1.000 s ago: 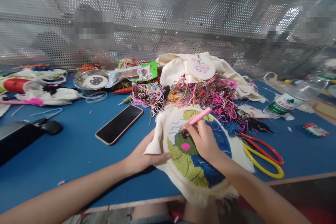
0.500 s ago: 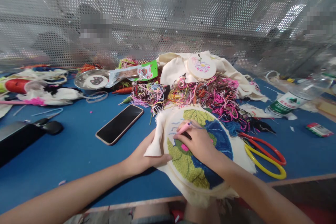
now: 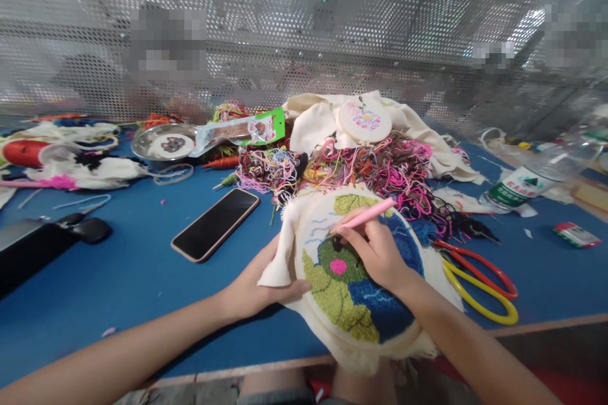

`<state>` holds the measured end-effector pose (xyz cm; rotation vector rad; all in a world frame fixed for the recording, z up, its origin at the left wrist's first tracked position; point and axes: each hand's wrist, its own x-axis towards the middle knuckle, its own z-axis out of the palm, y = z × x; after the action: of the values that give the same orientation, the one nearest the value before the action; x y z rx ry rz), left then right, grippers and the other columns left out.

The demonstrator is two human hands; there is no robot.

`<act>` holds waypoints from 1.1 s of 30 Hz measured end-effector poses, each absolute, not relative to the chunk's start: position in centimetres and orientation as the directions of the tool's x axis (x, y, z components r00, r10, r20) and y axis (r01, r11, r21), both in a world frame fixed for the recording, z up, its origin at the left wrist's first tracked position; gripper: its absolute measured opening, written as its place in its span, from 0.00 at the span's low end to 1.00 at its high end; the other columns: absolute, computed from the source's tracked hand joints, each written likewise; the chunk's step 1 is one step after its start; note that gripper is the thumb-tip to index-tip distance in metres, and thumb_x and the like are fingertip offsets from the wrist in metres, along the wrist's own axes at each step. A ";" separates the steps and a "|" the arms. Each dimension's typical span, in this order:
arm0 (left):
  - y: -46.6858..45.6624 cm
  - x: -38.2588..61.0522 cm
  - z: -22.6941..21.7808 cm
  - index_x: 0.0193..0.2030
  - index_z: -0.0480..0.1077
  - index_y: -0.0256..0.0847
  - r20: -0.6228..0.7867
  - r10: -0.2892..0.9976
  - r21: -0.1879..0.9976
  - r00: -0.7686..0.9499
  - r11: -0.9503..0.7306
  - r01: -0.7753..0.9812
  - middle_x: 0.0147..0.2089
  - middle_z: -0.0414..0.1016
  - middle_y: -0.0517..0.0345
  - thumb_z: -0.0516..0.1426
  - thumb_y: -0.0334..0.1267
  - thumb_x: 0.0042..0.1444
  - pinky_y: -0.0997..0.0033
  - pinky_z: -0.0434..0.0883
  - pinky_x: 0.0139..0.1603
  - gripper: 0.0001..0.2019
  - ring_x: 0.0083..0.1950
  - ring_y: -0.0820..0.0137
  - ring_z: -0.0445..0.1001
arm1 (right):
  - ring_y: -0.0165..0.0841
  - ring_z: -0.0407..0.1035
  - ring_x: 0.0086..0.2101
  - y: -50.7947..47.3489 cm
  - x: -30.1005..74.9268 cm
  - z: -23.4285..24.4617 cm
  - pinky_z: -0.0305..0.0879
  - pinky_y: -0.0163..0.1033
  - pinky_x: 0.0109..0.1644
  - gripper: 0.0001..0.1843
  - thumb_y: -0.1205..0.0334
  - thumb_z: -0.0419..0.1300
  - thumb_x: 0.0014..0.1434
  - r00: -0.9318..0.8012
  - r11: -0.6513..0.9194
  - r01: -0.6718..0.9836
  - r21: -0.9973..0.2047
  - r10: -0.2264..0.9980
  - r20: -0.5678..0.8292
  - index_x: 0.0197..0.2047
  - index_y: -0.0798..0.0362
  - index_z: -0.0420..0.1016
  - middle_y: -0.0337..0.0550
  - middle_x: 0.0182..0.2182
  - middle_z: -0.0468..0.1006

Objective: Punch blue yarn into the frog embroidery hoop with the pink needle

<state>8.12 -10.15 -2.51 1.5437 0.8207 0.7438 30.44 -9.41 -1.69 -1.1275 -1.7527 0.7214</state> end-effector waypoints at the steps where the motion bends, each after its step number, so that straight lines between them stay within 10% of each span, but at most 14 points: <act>1: -10.1 8.1 -2.6 0.67 0.45 0.43 0.013 0.836 0.992 0.549 -0.080 0.098 0.66 0.56 0.50 0.62 0.37 0.49 0.55 0.58 0.63 0.42 0.64 0.56 0.58 | 0.31 0.72 0.32 -9.4 30.5 -1.7 0.69 0.38 0.37 0.08 0.57 0.54 0.61 -0.165 0.413 0.377 -0.829 0.911 0.379 0.37 0.53 0.69 0.44 0.35 0.74; 25: -9.9 8.2 -2.0 0.67 0.44 0.44 -0.025 0.816 0.996 0.578 -0.027 0.081 0.65 0.59 0.48 0.62 0.37 0.49 0.52 0.62 0.61 0.42 0.62 0.54 0.61 | 0.32 0.73 0.30 -9.2 30.3 -1.9 0.69 0.37 0.34 0.09 0.57 0.56 0.60 -0.143 0.381 0.394 -0.836 0.924 0.353 0.36 0.54 0.70 0.44 0.34 0.76; 33: -10.2 8.4 -1.6 0.64 0.52 0.42 -0.042 0.814 0.999 0.579 0.025 0.038 0.63 0.61 0.48 0.62 0.36 0.49 0.54 0.62 0.60 0.36 0.63 0.54 0.59 | 0.35 0.69 0.41 -8.7 29.1 -2.0 0.63 0.42 0.48 0.07 0.61 0.56 0.60 -0.391 0.533 0.619 -0.577 0.846 0.363 0.31 0.52 0.71 0.42 0.35 0.76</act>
<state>8.44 -10.18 -1.61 1.4356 0.7786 0.7051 29.07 -8.69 -1.98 -1.1807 -2.1413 0.4660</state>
